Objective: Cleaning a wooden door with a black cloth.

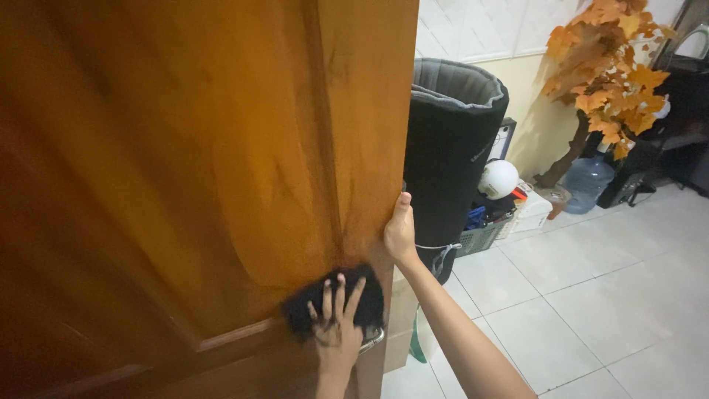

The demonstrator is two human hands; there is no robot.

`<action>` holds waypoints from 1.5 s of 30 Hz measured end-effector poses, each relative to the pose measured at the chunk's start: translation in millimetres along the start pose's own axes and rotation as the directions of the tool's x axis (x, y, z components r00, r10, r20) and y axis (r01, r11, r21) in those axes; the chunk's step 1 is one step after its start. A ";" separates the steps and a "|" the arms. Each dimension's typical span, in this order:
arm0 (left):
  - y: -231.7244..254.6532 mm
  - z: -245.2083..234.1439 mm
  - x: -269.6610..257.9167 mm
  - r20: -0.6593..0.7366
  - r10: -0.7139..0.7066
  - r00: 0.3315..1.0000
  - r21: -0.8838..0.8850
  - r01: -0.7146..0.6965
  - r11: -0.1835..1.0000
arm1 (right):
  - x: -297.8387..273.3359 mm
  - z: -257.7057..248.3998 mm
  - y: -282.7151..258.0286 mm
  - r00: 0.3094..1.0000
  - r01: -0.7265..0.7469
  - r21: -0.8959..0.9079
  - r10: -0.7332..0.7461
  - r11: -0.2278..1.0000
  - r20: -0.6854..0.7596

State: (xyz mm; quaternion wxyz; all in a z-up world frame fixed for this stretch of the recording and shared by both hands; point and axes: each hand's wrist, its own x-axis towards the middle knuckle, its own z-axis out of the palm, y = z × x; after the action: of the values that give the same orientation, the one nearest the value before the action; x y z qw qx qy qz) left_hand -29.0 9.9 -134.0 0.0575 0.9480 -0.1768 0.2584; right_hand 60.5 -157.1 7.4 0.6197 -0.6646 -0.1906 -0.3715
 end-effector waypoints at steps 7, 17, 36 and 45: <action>-10.2 -42.6 55.3 -0.136 -0.045 0.990 -0.104 0.031 0.994 | 1.1 -0.3 4.1 1.000 -0.016 0.015 0.016 1.000 -0.010; -12.2 -162.9 149.9 -0.564 -0.010 0.826 0.187 0.139 0.972 | -1.1 -7.1 -0.1 0.999 -0.004 0.051 0.001 0.999 0.053; -35.4 -167.6 126.2 -0.588 0.067 0.806 0.321 0.156 0.934 | -4.8 -3.3 -2.6 0.999 -0.031 0.009 0.031 0.999 0.020; -72.0 -191.2 123.2 -0.591 -0.231 0.773 -0.138 0.185 0.973 | -1.0 -1.7 -17.0 0.999 -0.036 -0.005 0.036 0.999 0.007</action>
State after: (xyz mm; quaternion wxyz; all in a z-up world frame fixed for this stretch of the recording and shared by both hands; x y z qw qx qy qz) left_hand 6.5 77.6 92.0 0.1730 0.8273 -0.0526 0.5319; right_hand 47.3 -155.8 18.2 0.6239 -0.6708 -0.1797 -0.3585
